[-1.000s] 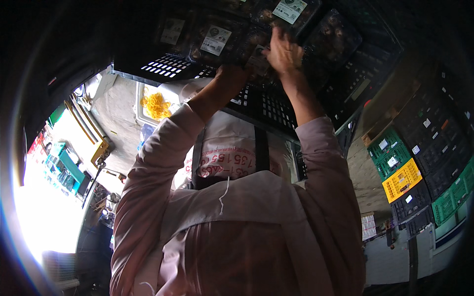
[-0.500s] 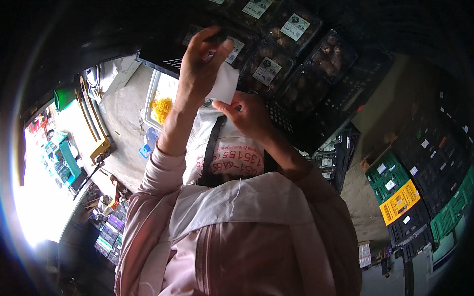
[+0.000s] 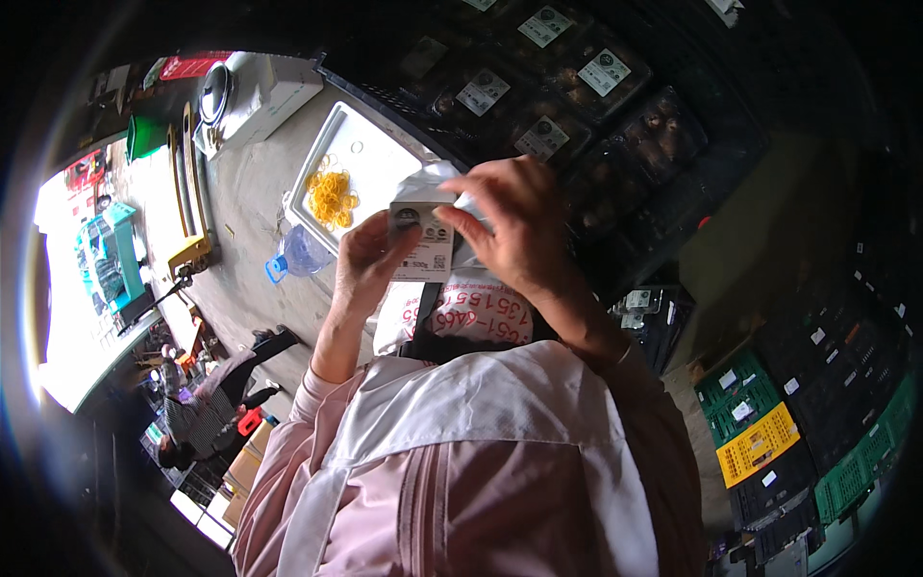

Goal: The person labels multiple plastic containers filled with food by hand. They take labels from a sheet and carefully place them on the lids of the containers, which are stored in a crate.

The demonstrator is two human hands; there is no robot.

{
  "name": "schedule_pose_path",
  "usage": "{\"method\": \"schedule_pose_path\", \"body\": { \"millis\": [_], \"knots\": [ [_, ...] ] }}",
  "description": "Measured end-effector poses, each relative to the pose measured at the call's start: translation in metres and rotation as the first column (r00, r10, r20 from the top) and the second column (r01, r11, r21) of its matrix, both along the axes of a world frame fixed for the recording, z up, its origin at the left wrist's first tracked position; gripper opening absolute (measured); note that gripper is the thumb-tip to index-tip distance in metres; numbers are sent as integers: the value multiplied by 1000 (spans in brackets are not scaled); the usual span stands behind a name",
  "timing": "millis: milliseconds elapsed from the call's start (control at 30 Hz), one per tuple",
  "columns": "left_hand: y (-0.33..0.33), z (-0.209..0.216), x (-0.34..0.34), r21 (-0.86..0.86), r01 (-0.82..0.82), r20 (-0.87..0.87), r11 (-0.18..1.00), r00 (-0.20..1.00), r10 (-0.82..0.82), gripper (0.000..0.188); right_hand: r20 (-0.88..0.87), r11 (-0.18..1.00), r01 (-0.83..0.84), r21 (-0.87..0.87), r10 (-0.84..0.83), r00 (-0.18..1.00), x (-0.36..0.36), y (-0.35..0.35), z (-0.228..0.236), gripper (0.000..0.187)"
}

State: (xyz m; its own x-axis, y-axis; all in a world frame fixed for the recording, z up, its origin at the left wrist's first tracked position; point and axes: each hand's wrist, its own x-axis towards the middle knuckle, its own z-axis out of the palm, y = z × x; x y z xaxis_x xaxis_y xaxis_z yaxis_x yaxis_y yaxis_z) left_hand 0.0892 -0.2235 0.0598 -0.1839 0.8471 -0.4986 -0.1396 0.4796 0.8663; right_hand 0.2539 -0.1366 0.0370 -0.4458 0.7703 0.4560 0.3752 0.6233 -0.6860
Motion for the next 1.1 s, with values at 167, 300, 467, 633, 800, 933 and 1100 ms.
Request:
{"method": "schedule_pose_path", "body": {
  "millis": [167, 300, 467, 633, 800, 933, 1100],
  "knots": [
    [12, -4, 27, 126, 147, -62, 981, 988, -140, 8, 11, 999, -41, -18, 41, 999, 11, -3, 2, 17],
    [22, 1, 33, 4, 154, 54, 988, 987, -154, 15, 19, 996, -3, 90, 1, 1000, 19, 0, -1, 15],
    [51, 6, 48, -335, 215, 268, 917, 955, -126, 40, 162, 970, 44, 237, -84, 983, 30, -6, 8, 6],
    [42, -113, 109, -84, 24, -1, 996, 1000, -24, 40, 199, 968, 23, 250, -75, 977, 32, -11, 5, 10],
    [77, -72, 95, 51, 91, 72, 995, 993, -94, 28, 218, 961, 31, 275, -94, 971, 31, 13, 7, 7],
    [82, -147, 85, -116, 132, -405, 984, 898, -168, 21, 176, 941, -53, 333, -7, 984, 27, 30, 10, 5],
    [116, -60, 2, -226, -339, 212, 913, 898, 386, 36, -48, 843, 210, -496, -268, 962, 91, 30, 0, 11]
  ]
}}
